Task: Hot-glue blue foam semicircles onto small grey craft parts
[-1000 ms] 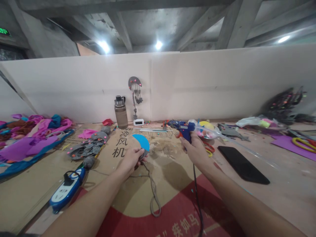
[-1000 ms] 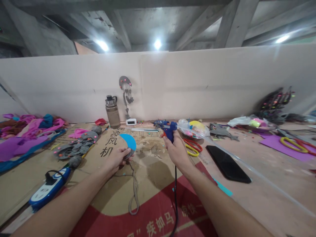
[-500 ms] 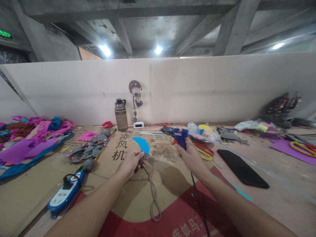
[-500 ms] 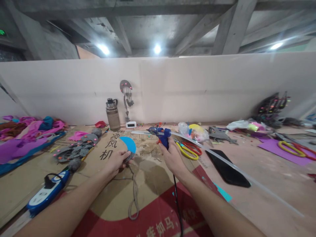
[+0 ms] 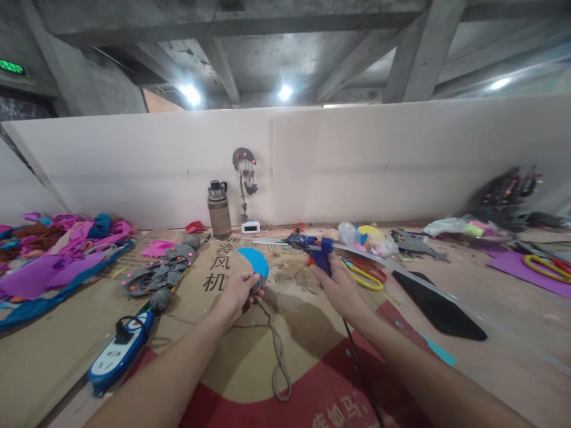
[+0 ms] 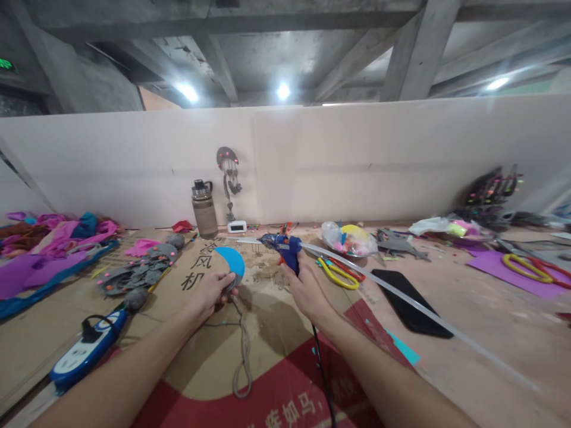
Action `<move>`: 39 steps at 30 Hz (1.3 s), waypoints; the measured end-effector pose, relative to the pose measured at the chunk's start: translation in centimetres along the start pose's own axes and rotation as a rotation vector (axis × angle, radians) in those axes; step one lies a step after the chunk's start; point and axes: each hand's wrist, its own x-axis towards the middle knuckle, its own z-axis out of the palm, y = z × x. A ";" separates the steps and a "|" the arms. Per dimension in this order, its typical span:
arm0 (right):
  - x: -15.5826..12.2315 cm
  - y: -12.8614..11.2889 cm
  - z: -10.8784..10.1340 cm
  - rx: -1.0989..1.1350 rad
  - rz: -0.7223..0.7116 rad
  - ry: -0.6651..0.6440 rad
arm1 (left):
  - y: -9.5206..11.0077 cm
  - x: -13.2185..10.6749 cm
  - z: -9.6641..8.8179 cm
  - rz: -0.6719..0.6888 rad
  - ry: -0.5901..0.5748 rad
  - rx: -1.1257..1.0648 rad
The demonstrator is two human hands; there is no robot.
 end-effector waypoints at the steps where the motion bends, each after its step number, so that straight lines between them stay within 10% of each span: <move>1: 0.0 0.0 0.1 -0.002 -0.006 0.005 | 0.1 -0.1 0.0 -0.005 0.005 -0.005; 39: -2.4 -0.2 1.4 -0.177 -0.089 -0.314 | 0.0 -0.1 0.7 0.166 -0.029 0.000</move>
